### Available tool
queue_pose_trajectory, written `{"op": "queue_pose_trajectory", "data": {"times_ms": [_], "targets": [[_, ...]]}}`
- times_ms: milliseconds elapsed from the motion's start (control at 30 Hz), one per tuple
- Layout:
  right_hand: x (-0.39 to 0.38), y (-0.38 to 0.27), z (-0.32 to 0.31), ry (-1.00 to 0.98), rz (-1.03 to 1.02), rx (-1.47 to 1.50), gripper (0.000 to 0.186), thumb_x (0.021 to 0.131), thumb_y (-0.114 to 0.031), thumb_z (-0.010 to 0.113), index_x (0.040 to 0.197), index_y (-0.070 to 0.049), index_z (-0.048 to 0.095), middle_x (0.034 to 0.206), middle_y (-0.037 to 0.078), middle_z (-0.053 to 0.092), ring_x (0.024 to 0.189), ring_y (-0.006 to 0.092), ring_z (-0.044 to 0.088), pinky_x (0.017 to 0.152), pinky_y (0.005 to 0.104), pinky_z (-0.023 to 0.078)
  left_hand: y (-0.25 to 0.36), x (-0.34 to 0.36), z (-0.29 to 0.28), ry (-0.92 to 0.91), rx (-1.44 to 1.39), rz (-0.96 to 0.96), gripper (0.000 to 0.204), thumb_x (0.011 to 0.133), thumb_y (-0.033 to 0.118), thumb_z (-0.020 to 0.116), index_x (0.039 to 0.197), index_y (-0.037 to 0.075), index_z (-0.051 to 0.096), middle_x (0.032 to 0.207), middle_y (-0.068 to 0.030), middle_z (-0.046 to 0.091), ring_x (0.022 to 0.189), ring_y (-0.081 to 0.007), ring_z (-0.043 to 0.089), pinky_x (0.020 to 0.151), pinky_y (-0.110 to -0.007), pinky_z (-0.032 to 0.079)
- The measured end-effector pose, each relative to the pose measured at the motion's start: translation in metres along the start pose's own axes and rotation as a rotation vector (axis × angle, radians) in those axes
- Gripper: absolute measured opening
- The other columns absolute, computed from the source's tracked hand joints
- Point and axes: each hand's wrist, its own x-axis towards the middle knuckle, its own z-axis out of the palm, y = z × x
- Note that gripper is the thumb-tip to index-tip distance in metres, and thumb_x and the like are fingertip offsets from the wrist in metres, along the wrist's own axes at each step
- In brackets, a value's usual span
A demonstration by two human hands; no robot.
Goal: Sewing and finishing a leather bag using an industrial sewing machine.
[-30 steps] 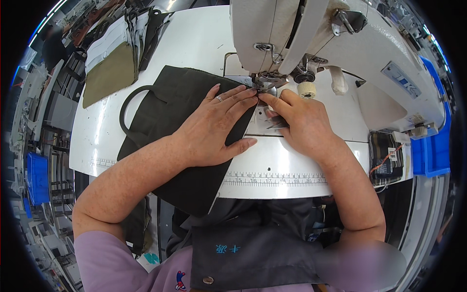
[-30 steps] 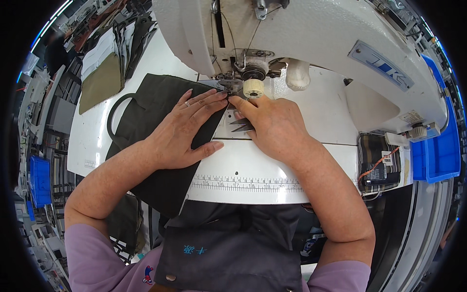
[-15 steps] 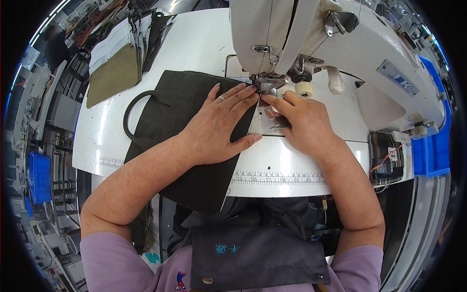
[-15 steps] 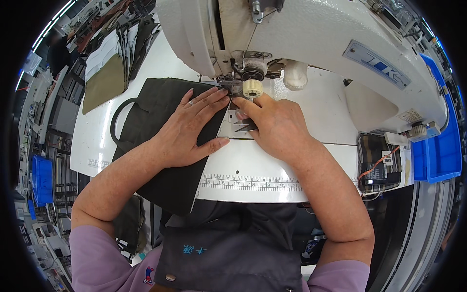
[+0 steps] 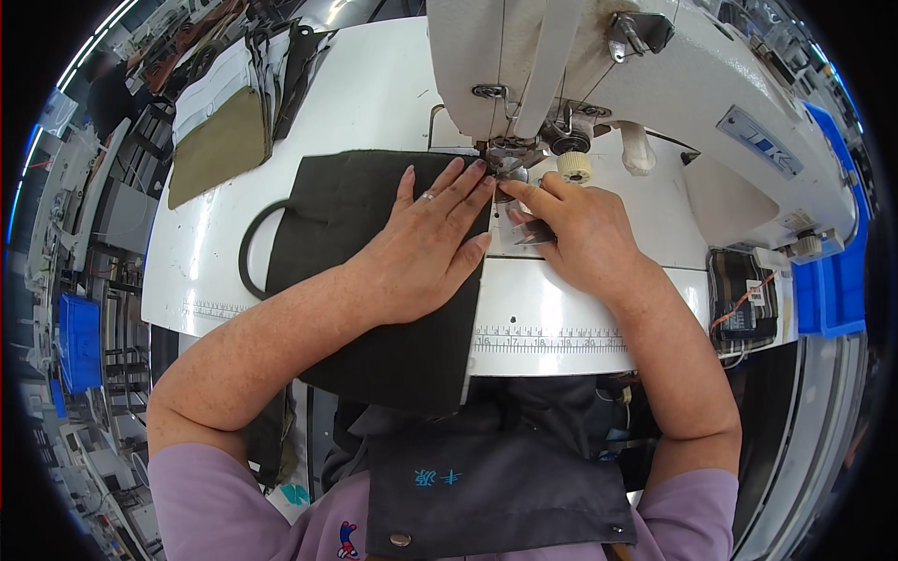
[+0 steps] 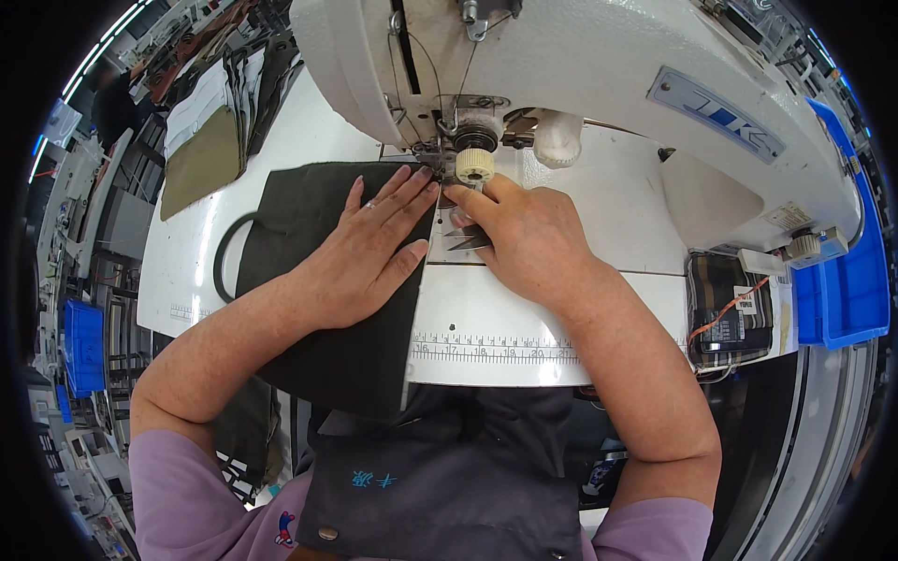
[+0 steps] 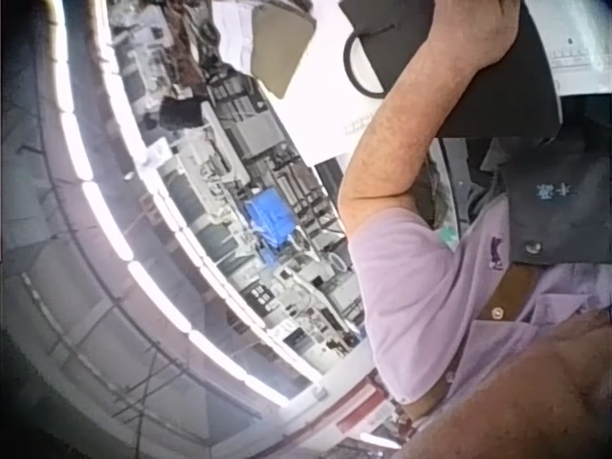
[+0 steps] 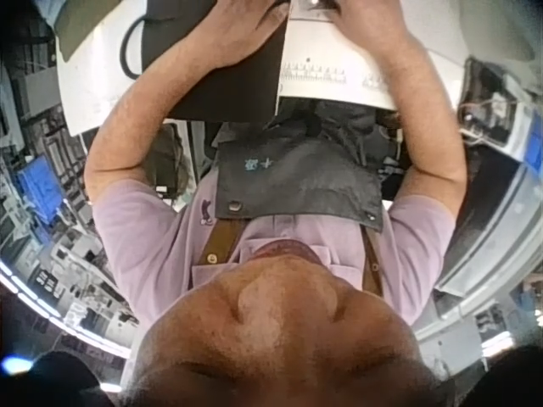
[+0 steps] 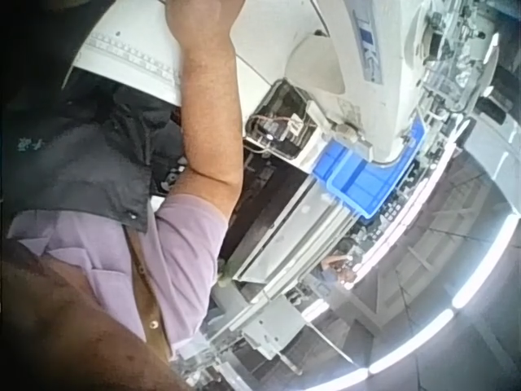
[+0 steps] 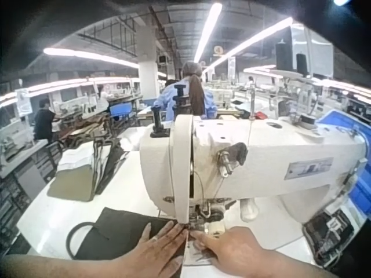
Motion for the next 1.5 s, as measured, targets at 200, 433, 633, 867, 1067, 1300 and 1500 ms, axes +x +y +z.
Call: {"op": "queue_pose_trajectory", "data": {"times_ms": [200,433,633,867,1067,1300,1500], "targets": [[-0.002,0.000,0.000,0.007,-0.001,0.000,0.050,0.078,-0.013,0.078,0.127,-0.018,0.069,0.093,0.006,0.064,0.078,0.0285,0.070,0.066,0.0427,0.054,0.015,-0.009,0.005,-0.031,0.025,0.027,0.066,0.105,0.031,0.047,0.160,0.000,0.026,0.168,-0.0221,0.019,0.158,-0.0388,0.016,0.124,-0.064,0.009],[-0.002,0.001,0.000,0.012,-0.022,-0.022,0.049,0.078,-0.014,0.077,0.126,-0.017,0.069,0.093,0.006,0.064,0.079,0.0288,0.070,0.068,0.0434,0.055,0.014,-0.009,0.003,-0.015,0.032,0.019,0.068,0.105,0.034,0.050,0.160,0.001,0.028,0.165,-0.0239,0.023,0.156,-0.0393,0.021,0.125,-0.063,0.012],[-0.005,0.001,0.000,0.004,0.020,-0.028,0.045,0.079,-0.016,0.077,0.124,-0.017,0.070,0.092,0.006,0.065,0.082,0.0287,0.070,0.070,0.0432,0.056,0.005,-0.004,0.003,-0.004,0.024,0.028,0.068,0.105,0.035,0.050,0.161,0.005,0.029,0.165,-0.0237,0.024,0.155,-0.0408,0.022,0.124,-0.062,0.015],[-0.009,0.016,-0.006,0.138,0.212,-0.247,0.040,0.091,-0.049,0.067,0.112,-0.015,0.074,0.089,0.009,0.070,0.077,0.0304,0.071,0.073,0.0444,0.054,-0.012,-0.001,0.004,0.066,0.089,0.109,0.064,0.104,0.036,0.051,0.161,0.014,0.032,0.164,-0.0195,0.033,0.154,-0.0370,0.028,0.125,-0.061,0.017],[-0.022,0.056,-0.007,0.198,0.290,-0.426,0.048,0.090,-0.051,0.068,0.116,-0.012,0.075,0.103,0.011,0.070,0.100,0.0313,0.068,0.089,0.0488,0.049,0.021,-0.029,-0.012,0.098,0.348,0.155,0.076,0.101,0.051,0.053,0.160,0.009,0.032,0.164,-0.0196,0.033,0.154,-0.0378,0.027,0.124,-0.061,0.017],[-0.033,0.028,-0.045,0.251,0.076,-0.320,0.036,0.089,-0.035,0.075,0.112,-0.008,0.075,0.107,0.011,0.072,0.104,0.0293,0.067,0.089,0.0452,0.051,0.049,-0.089,-0.005,-0.004,-0.253,0.207,0.078,0.080,0.020,0.084,0.148,0.005,0.049,0.159,-0.0144,0.046,0.149,-0.0335,0.041,0.124,-0.056,0.026],[-0.083,-0.089,-0.075,-0.084,0.218,0.443,0.025,0.090,-0.025,0.076,0.095,-0.001,0.073,0.083,0.016,0.069,0.072,0.0343,0.069,0.066,0.0428,0.054,0.039,-0.102,-0.011,0.061,-0.508,0.099,0.039,0.099,0.020,0.065,0.135,0.004,0.064,0.140,-0.0123,0.065,0.136,-0.0319,0.057,0.123,-0.053,0.030]]}}
